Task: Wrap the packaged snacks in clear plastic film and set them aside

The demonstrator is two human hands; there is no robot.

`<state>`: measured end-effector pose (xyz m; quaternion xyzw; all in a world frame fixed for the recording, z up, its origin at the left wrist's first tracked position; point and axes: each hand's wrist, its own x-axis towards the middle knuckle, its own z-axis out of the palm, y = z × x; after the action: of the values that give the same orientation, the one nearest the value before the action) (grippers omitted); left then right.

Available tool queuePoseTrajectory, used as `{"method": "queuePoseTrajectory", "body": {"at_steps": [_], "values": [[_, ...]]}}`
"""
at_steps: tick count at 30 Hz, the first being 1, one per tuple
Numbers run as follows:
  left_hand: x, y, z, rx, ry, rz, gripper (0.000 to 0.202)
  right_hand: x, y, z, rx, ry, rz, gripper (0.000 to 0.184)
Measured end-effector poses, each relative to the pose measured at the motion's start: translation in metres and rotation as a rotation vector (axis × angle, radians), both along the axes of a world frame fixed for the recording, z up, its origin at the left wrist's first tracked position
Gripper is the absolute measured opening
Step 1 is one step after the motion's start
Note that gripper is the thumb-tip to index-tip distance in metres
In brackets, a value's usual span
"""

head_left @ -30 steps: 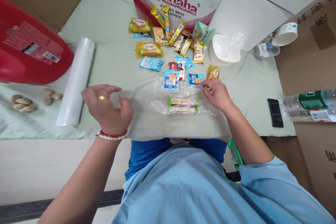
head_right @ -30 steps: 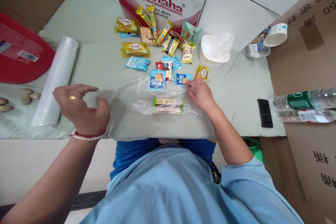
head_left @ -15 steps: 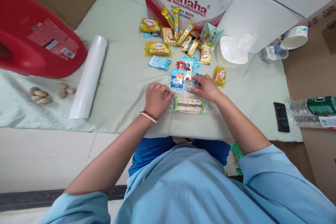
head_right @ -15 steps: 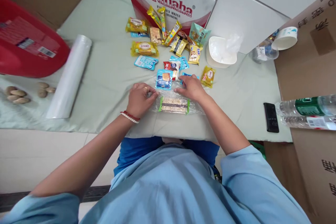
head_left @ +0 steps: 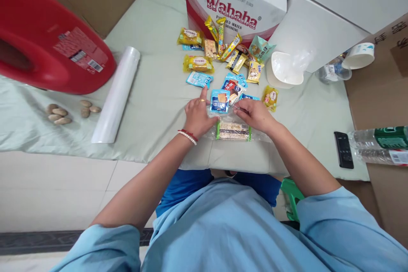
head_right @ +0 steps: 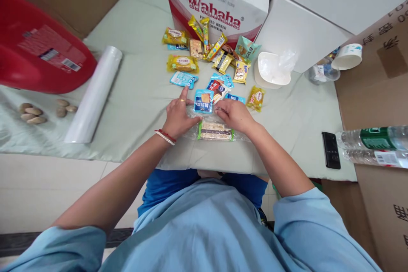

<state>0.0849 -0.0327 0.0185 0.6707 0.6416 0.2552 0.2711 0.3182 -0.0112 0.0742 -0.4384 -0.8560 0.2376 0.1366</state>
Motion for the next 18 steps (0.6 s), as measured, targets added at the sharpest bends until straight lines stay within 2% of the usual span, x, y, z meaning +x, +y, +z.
{"method": "queuePoseTrajectory", "body": {"at_steps": [2, 3, 6, 7, 10, 12, 15, 16, 18], "values": [[-0.001, 0.003, 0.002, -0.045, 0.012, -0.018, 0.089, -0.001, -0.019, 0.0, 0.089, -0.01, 0.047, 0.026], [-0.002, 0.004, 0.002, -0.064, 0.022, -0.037, 0.074, -0.001, -0.03, -0.003, 0.108, -0.028, 0.079, 0.029], [-0.004, 0.007, 0.002, -0.084, 0.05, -0.096, 0.021, 0.001, -0.06, -0.014, 0.079, -0.132, 0.19, 0.038], [-0.006, 0.007, 0.002, -0.075, 0.05, -0.109, 0.01, 0.002, -0.068, -0.019, 0.061, -0.165, 0.208, 0.04], [-0.02, 0.002, 0.003, 0.005, -0.025, -0.165, 0.003, 0.004, -0.08, -0.029, 0.006, -0.178, 0.193, 0.044], [-0.038, -0.007, 0.005, 0.055, -0.142, -0.232, 0.007, 0.005, -0.082, -0.032, -0.026, -0.144, 0.168, 0.044], [-0.072, -0.028, 0.005, -0.011, -0.32, -0.369, 0.01, 0.004, -0.082, -0.035, -0.051, -0.114, 0.138, 0.046], [-0.081, -0.034, 0.004, -0.042, -0.367, -0.377, 0.009, 0.003, -0.082, -0.035, -0.055, -0.112, 0.127, 0.048], [-0.091, -0.042, 0.003, -0.049, -0.46, -0.247, 0.007, 0.002, -0.083, -0.036, -0.051, -0.113, 0.11, 0.05]]}}
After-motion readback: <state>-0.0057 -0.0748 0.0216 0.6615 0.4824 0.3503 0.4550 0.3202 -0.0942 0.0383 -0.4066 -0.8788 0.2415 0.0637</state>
